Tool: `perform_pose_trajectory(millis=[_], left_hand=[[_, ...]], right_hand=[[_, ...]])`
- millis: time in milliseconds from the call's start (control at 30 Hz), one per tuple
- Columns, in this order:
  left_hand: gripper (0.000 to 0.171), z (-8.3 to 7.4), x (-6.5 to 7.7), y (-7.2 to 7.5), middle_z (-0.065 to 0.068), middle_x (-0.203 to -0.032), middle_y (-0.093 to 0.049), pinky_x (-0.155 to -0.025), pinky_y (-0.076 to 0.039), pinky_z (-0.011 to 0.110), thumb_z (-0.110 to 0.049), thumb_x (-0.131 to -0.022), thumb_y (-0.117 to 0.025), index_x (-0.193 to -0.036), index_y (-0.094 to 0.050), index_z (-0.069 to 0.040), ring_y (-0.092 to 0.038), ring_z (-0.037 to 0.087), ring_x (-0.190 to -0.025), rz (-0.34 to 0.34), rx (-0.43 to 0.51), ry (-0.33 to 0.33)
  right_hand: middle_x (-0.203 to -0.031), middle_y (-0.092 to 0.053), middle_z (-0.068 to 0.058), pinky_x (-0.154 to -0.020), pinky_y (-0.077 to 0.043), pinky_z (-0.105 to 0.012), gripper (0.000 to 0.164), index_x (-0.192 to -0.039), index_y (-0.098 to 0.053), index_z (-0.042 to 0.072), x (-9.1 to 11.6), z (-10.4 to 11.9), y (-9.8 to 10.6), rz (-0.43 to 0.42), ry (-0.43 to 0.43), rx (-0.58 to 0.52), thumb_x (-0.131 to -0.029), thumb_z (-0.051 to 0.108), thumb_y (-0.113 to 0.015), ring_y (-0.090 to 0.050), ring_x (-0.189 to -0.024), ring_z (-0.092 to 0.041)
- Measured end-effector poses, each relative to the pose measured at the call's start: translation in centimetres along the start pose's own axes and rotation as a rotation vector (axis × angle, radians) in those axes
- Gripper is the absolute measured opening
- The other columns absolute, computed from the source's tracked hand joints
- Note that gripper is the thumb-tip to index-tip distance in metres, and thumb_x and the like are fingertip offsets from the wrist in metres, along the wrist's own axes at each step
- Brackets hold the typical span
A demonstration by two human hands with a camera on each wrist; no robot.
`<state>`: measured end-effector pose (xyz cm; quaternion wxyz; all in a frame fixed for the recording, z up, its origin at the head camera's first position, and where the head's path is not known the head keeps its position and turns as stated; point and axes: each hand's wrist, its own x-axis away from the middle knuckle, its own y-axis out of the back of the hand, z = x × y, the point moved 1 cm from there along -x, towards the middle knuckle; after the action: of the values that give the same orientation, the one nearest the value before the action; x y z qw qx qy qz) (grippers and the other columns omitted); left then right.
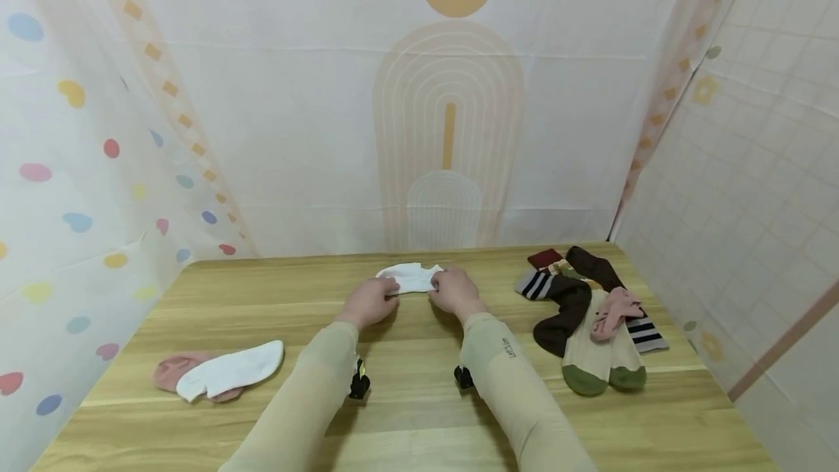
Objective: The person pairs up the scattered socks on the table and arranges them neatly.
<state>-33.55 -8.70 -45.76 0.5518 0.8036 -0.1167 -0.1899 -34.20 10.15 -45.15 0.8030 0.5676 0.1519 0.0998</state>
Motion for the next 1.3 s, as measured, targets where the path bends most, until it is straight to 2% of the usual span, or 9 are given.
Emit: perform_pose_trajectory(millis=[100, 167, 233, 300, 400, 500, 800, 1033, 1300], left_hand=[[0.026, 0.0, 0.0, 0.0, -0.001, -0.061, -0.043, -0.059, -0.039, 0.033, -0.010, -0.081, -0.064, -0.063, -0.045, -0.012, -0.041, 0.017, -0.059, -0.019, 0.008, -0.003], [0.025, 0.1, 0.0, 0.0, 0.001, -0.060, -0.042, -0.057, -0.038, 0.032, -0.008, -0.081, -0.060, -0.062, -0.045, -0.009, -0.040, 0.017, -0.058, -0.032, 0.017, 0.008], [0.015, 0.0, 0.1, 0.2, 0.002, -0.067, -0.054, -0.062, -0.044, 0.032, -0.008, -0.083, -0.058, -0.068, -0.056, -0.006, -0.050, 0.017, -0.064, -0.064, 0.035, 0.021], [0.011, -0.1, 0.2, 0.4, 0.005, -0.082, -0.064, -0.072, -0.048, 0.035, -0.008, -0.084, -0.056, -0.082, -0.066, -0.003, -0.060, 0.020, -0.078, -0.100, 0.063, 0.025], [0.022, -0.2, 0.2, 0.9, 0.008, -0.105, -0.066, -0.087, -0.047, 0.037, -0.010, -0.086, -0.058, -0.104, -0.068, -0.003, -0.061, 0.024, -0.100, -0.145, 0.105, 0.018], [0.024, -0.2, 0.3, 1.4, 0.008, -0.106, -0.066, -0.089, -0.045, 0.037, -0.011, -0.086, -0.059, -0.106, -0.068, -0.003, -0.060, 0.024, -0.102, -0.150, 0.121, 0.006], [0.017, -0.4, 1.6, 2.4, 0.007, -0.096, -0.068, -0.084, -0.047, 0.037, -0.009, -0.081, -0.065, -0.096, -0.071, -0.003, -0.062, 0.024, -0.095, -0.098, 0.053, -0.081], [0.018, 0.3, 3.4, 3.2, 0.005, -0.096, -0.068, -0.080, -0.048, 0.037, -0.012, -0.083, -0.067, -0.100, -0.070, -0.006, -0.062, 0.021, -0.089, -0.023, 0.036, -0.133], [0.021, 2.2, 5.5, 4.3, 0.005, -0.099, -0.067, -0.082, -0.048, 0.037, -0.016, -0.084, -0.067, -0.102, -0.069, -0.006, -0.062, 0.020, -0.091, 0.044, 0.047, -0.092]], right_hand=[[-0.075, -0.046, -0.002, -0.066, -0.037, -0.031, 0.017, -0.075, -0.056, 0.009, 0.2, 0.0, 0.2, -0.021, 0.025, -0.002, -0.084, 0.019, -0.066, -0.042, -0.072, -0.017], [-0.076, -0.047, -0.002, -0.067, -0.038, -0.031, 0.016, -0.076, -0.057, 0.009, 0.4, 0.1, 0.2, -0.032, 0.038, -0.011, -0.085, 0.019, -0.066, -0.043, -0.073, -0.017], [-0.080, -0.052, -0.003, -0.071, -0.042, -0.032, 0.012, -0.082, -0.061, 0.007, 0.5, 0.1, 0.2, -0.048, 0.046, -0.029, -0.084, 0.017, -0.066, -0.047, -0.076, -0.018], [-0.084, -0.057, -0.004, -0.077, -0.044, -0.034, 0.012, -0.090, -0.065, 0.005, 0.7, 0.1, 0.3, -0.068, 0.054, -0.054, -0.083, 0.014, -0.065, -0.052, -0.080, -0.019], [-0.088, -0.062, -0.006, -0.081, -0.045, -0.035, 0.017, -0.098, -0.067, 0.003, 0.9, 0.0, 0.4, -0.083, 0.056, -0.104, -0.083, 0.010, -0.062, -0.056, -0.085, -0.021], [-0.092, -0.064, -0.007, -0.084, -0.045, -0.035, 0.020, -0.101, -0.067, 0.003, 1.0, -0.1, 0.5, -0.088, 0.053, -0.138, -0.084, 0.010, -0.060, -0.057, -0.089, -0.022], [-0.099, -0.065, -0.006, -0.087, -0.045, -0.036, 0.022, -0.104, -0.067, 0.003, 1.9, 0.1, 0.6, -0.069, 0.053, -0.221, -0.085, 0.013, -0.062, -0.058, -0.095, -0.022], [-0.091, -0.063, -0.003, -0.080, -0.047, -0.035, 0.019, -0.102, -0.067, 0.003, 2.8, 1.2, 0.5, -0.036, 0.080, -0.280, -0.087, 0.013, -0.063, -0.057, -0.086, -0.017], [-0.088, -0.062, 0.001, -0.077, -0.047, -0.032, 0.018, -0.103, -0.066, 0.003, 3.8, 1.9, 0.2, 0.002, 0.160, -0.326, -0.088, 0.012, -0.061, -0.056, -0.083, -0.014]])
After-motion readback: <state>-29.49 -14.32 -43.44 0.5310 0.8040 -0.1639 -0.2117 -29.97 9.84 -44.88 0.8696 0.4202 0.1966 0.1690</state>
